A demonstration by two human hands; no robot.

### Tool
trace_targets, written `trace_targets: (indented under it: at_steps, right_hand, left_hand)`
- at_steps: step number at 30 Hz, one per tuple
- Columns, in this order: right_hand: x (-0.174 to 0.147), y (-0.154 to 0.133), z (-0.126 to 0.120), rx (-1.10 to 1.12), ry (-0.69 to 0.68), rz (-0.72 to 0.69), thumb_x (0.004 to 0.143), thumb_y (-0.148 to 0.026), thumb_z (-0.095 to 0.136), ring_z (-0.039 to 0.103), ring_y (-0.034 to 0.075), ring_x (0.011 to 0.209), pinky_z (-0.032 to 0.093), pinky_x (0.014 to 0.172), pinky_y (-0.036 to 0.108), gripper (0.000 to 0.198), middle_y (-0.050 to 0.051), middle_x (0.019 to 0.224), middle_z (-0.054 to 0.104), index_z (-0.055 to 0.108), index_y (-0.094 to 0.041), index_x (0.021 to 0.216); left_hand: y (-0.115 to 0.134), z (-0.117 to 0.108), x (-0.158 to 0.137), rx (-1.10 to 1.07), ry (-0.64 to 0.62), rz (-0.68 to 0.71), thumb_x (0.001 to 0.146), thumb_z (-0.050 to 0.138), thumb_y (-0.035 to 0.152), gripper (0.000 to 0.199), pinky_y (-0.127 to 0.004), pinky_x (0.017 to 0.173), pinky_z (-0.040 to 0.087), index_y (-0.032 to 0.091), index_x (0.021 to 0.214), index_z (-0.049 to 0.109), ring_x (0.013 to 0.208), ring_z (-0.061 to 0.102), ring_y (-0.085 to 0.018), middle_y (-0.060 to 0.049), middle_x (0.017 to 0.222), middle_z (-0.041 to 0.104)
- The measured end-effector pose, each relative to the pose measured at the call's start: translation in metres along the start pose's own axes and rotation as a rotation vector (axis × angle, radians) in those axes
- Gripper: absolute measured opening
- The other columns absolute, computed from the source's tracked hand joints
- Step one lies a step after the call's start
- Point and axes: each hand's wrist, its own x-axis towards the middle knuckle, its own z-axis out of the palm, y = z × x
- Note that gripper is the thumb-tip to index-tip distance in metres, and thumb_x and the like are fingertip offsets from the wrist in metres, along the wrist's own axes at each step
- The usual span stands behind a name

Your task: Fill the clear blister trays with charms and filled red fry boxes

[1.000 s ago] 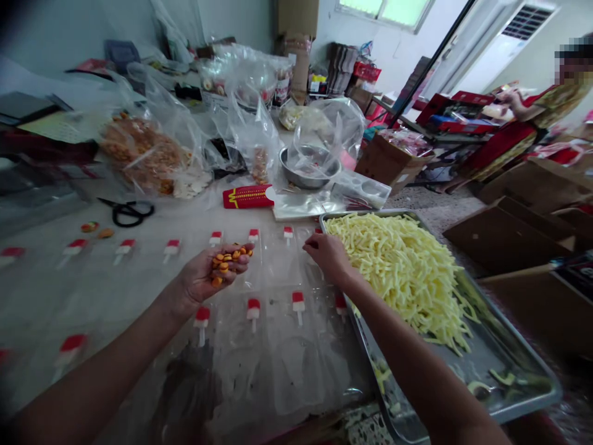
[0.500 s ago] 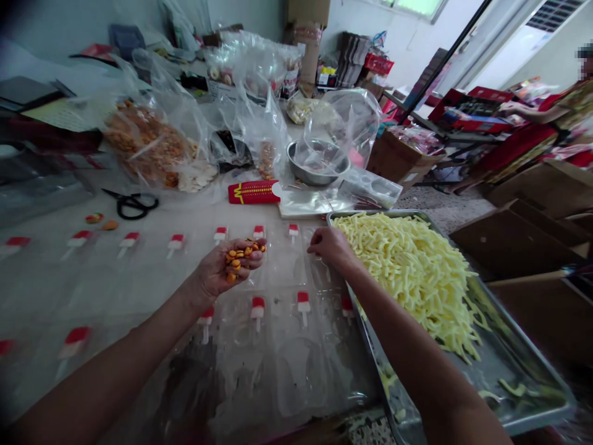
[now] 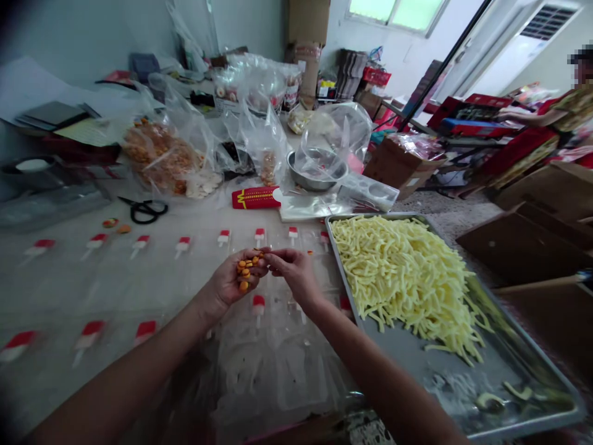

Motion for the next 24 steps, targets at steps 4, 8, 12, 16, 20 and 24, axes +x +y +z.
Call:
trace_targets:
  at_steps: [4,8,12,16,20,24]
  right_hand:
    - [0.010,0.009,-0.012,-0.006,0.037,0.003,0.065,-0.044,0.083,0.063,0.015,0.066,0.050,0.064,0.027,0.033,0.005,0.077,0.073,0.077,-0.016,0.082]
    - [0.054,0.003,-0.036,-0.313,0.080,-0.215,0.064,-0.033,0.081,0.061,0.015,0.062,0.047,0.059,0.026,0.030,0.002,0.070,0.070,0.075,-0.015,0.088]
    - [0.088,0.002,-0.041,-0.863,-0.078,-0.372,0.072,-0.019,0.073,0.064,0.016,0.067,0.045,0.063,0.026,0.013,0.003,0.074,0.072,0.077,-0.018,0.084]
    - [0.094,0.004,-0.036,-1.161,-0.253,-0.558,0.082,-0.018,0.068,0.065,0.018,0.077,0.046,0.071,0.027,0.015,0.006,0.089,0.074,0.081,-0.021,0.088]
    - [0.104,0.004,-0.037,-1.140,-0.270,-0.439,0.085,-0.023,0.068,0.066,0.018,0.075,0.046,0.068,0.026,0.013,0.006,0.087,0.076,0.081,-0.023,0.088]
    - [0.125,-0.001,-0.037,-1.071,-0.116,-0.135,0.070,-0.032,0.082,0.062,0.015,0.054,0.039,0.050,0.023,0.017,0.001,0.059,0.070,0.077,-0.018,0.078]
  left_hand:
    - [-0.009,0.000,-0.004,-0.113,0.034,-0.032,0.091,0.041,0.012,0.018,-0.007,0.033,0.022,0.009,0.090,0.058,0.044,0.041,-0.004,-0.002,0.067,0.049]
    - [0.005,0.000,-0.017,-0.199,-0.014,0.025,0.092,0.042,0.011,0.021,-0.007,0.034,0.026,0.010,0.103,0.060,0.047,0.043,-0.004,-0.002,0.070,0.050]
    - [0.031,-0.006,-0.031,-0.264,-0.004,0.096,0.091,0.042,0.009,0.021,-0.008,0.034,0.027,0.009,0.103,0.060,0.047,0.043,-0.005,-0.002,0.069,0.049]
    - [0.044,-0.008,-0.035,-0.336,-0.064,0.148,0.092,0.043,0.010,0.023,-0.008,0.035,0.030,0.009,0.108,0.060,0.050,0.046,-0.006,-0.002,0.070,0.051]
    - [0.040,-0.005,-0.033,-0.407,-0.127,0.137,0.092,0.044,0.010,0.024,-0.008,0.035,0.030,0.010,0.109,0.060,0.050,0.045,-0.005,-0.003,0.073,0.053]
    - [0.030,-0.003,-0.033,-0.440,-0.159,0.162,0.092,0.047,0.010,0.026,-0.008,0.037,0.033,0.012,0.114,0.061,0.052,0.047,-0.005,-0.002,0.075,0.054]
